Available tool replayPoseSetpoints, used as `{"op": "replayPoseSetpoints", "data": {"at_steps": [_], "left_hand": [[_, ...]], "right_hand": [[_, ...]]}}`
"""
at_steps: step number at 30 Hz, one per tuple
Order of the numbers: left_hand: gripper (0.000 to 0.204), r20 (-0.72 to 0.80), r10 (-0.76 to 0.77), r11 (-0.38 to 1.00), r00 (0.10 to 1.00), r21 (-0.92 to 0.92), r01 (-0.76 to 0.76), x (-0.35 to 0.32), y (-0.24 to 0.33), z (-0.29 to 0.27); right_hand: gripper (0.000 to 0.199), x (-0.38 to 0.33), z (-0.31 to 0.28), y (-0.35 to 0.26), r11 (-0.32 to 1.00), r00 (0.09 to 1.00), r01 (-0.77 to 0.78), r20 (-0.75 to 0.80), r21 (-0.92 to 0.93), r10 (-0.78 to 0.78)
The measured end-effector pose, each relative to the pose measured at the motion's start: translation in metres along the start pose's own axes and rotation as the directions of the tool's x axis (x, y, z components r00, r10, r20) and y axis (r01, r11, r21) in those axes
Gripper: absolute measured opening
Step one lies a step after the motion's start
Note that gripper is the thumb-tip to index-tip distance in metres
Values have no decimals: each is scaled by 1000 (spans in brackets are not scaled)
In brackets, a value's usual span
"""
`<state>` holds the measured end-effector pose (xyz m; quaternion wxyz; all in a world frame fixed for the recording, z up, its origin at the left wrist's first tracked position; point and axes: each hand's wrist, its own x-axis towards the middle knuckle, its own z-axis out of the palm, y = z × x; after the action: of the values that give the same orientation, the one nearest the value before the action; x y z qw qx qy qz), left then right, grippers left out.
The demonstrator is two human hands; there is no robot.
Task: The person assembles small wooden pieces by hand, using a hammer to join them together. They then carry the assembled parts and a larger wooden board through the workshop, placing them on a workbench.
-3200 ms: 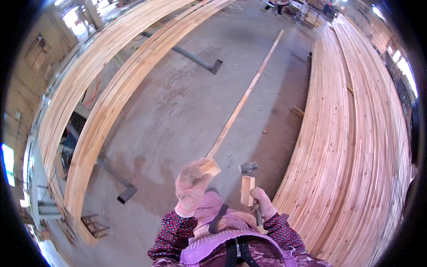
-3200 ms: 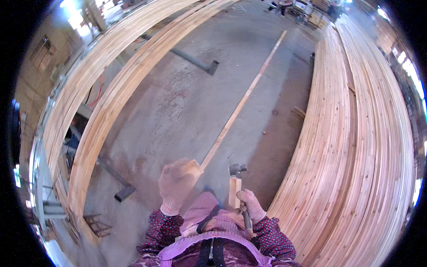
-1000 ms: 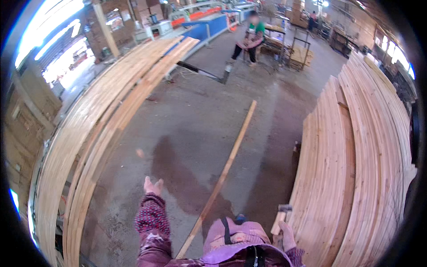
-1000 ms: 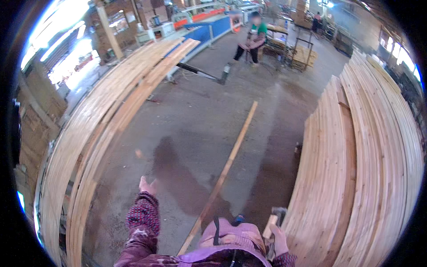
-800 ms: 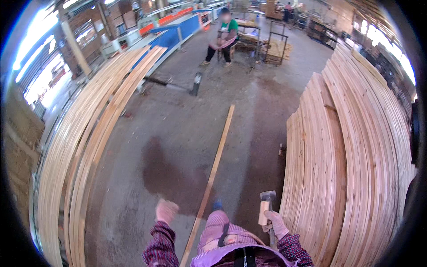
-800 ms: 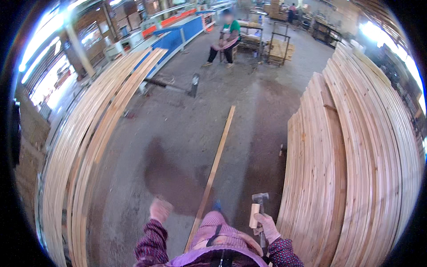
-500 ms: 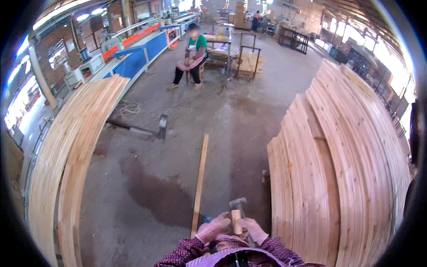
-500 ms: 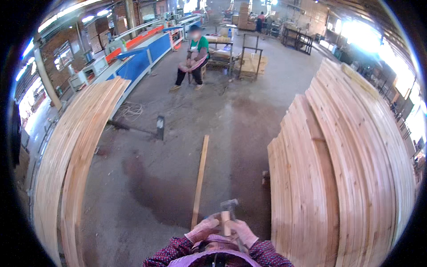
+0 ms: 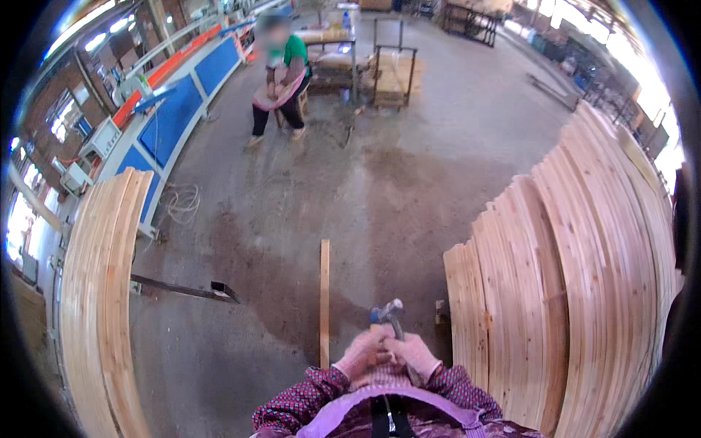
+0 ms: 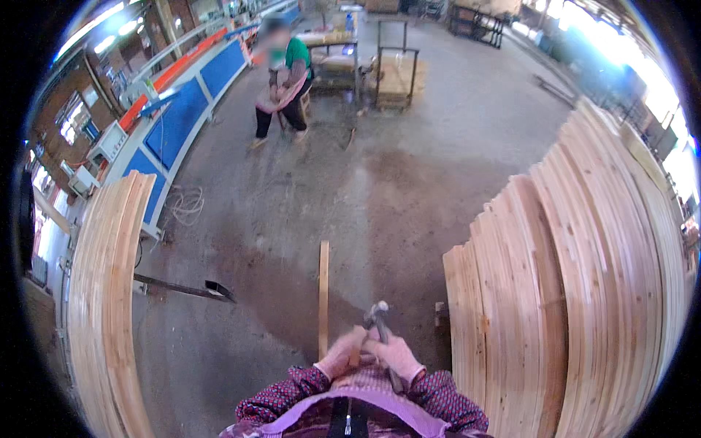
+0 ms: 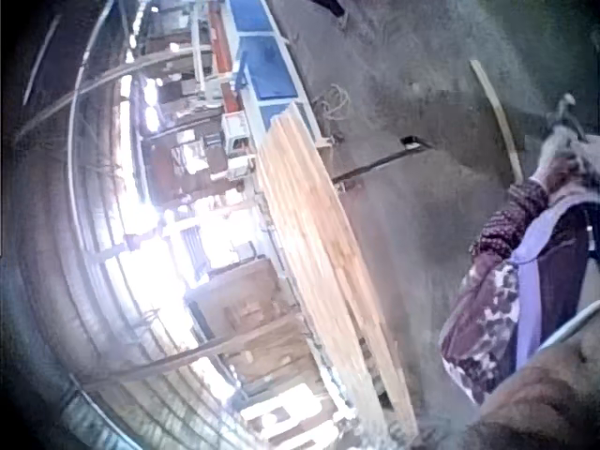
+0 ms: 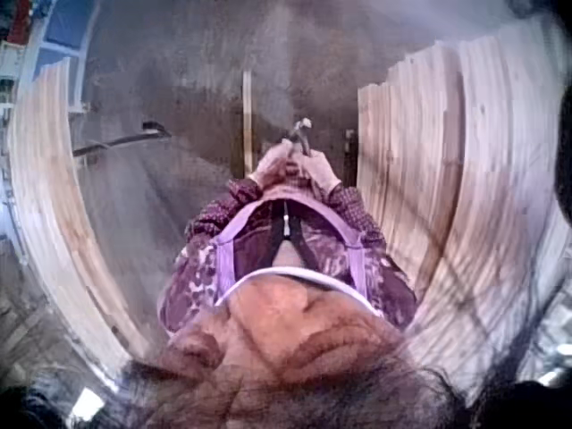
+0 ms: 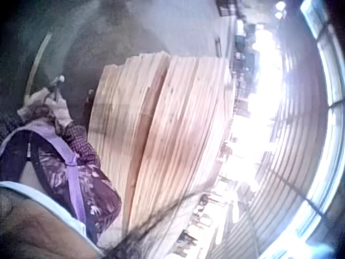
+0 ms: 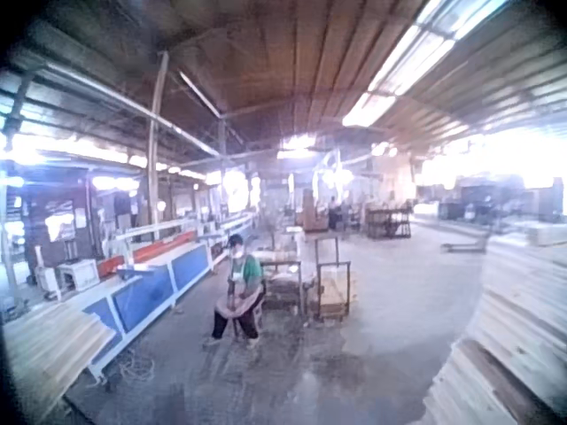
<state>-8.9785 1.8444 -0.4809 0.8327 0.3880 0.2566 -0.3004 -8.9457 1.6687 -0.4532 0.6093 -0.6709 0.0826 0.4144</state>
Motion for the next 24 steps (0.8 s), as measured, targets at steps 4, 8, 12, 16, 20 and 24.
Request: {"op": "replayPoseSetpoints", "data": {"at_steps": [4, 8, 12, 16, 20, 24], "left_hand": [[40, -258, -29, 941, 966, -332, -60, 46, 56, -48], [38, -511, 2, 964, 860, -226, -137, 64, 139, -35], [36, -224, 72, 699, 972, -684, -209, 114, 150, -93], [38, -454, -201, 763, 868, -629, -152, 159, 222, -81], [29, -400, -8, 806, 916, -545, -231, 205, 279, -99], [27, -517, -88, 736, 851, -610, -295, 210, 342, -98]], "right_hand": [[22, 72, -18, -102, 964, 984, -174, 5, 201, 177], [27, 195, -77, -95, 974, 987, -156, -68, -165, 147], [28, 301, -100, -126, 926, 949, -315, -64, -208, 308], [17, 415, -120, -131, 850, 951, -295, -51, -436, 305], [23, 501, -150, -135, 275, 910, 412, 409, -869, -73], [31, 560, -128, -190, 712, 876, -466, -164, -526, 453]]}}
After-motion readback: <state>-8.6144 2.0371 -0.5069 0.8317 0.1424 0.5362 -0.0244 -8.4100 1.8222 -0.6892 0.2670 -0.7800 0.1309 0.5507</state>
